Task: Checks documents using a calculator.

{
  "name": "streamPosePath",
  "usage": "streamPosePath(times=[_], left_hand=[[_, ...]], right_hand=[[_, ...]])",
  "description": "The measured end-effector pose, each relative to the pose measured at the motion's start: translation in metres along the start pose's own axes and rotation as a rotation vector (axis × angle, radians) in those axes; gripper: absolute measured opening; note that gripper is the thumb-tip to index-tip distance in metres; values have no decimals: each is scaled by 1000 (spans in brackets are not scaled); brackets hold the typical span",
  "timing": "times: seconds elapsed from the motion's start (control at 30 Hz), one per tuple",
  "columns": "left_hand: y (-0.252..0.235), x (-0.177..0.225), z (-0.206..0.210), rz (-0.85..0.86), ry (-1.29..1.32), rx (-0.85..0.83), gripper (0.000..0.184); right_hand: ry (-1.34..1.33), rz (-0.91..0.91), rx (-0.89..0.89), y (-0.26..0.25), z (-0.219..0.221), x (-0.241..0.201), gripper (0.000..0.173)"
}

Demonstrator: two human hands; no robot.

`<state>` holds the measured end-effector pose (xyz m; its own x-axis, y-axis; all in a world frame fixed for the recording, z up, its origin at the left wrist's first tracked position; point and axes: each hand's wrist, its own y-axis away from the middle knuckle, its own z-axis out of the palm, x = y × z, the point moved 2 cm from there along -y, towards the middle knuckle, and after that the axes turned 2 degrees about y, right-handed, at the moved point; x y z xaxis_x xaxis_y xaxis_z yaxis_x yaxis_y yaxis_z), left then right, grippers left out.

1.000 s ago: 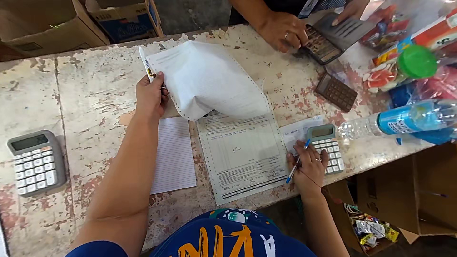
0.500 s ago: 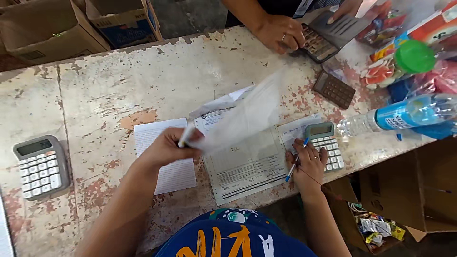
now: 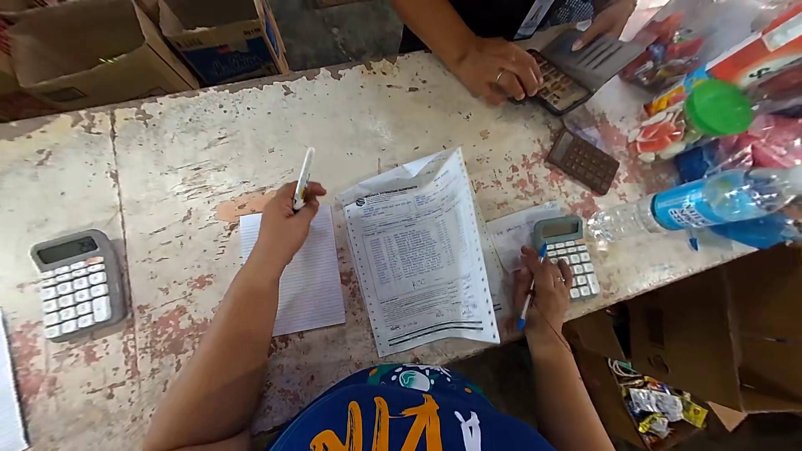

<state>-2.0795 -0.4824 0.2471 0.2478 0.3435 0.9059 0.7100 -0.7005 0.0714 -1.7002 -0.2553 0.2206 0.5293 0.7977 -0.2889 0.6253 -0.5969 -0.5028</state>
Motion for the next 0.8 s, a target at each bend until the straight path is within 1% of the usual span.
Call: streamPosePath(times=[0.03, 0.1, 0.17, 0.23, 0.33, 0.37, 0.43, 0.5, 0.57, 0.63, 0.8], left_hand=[[-7, -3, 0, 4, -28, 25, 31], [-15, -4, 2, -11, -101, 20, 35], [-19, 0, 7, -37, -161, -45, 38], [-19, 4, 14, -42, -218, -91, 39], [-20, 8, 19, -27, -249, -108, 37], [-21, 8, 19, -25, -248, -115, 37], [-21, 8, 19, -22, -246, -131, 35], [-19, 9, 19, -21, -239, -144, 35], [-19, 12, 20, -8, -238, -153, 35], [-18, 16, 23, 13, -239, -158, 36], [-13, 18, 24, 54, -246, -173, 35]], right_hand=[[-10, -3, 16, 1, 0, 1, 30], [-32, -3, 34, 2, -1, 1, 27], [-44, -6, 56, 3, -1, 2, 28], [-87, -27, 87, 4, -1, 3, 32], [-327, -9, 93, 4, -7, -7, 42], [-409, -15, 59, 2, -13, -18, 45], [-483, -112, -37, -4, -26, -47, 43], [-442, -243, -139, -9, -35, -79, 44], [-396, -327, -216, -13, -37, -104, 47], [-373, -385, -262, -13, -34, -115, 48], [-365, -466, -398, -4, -22, -127, 48]])
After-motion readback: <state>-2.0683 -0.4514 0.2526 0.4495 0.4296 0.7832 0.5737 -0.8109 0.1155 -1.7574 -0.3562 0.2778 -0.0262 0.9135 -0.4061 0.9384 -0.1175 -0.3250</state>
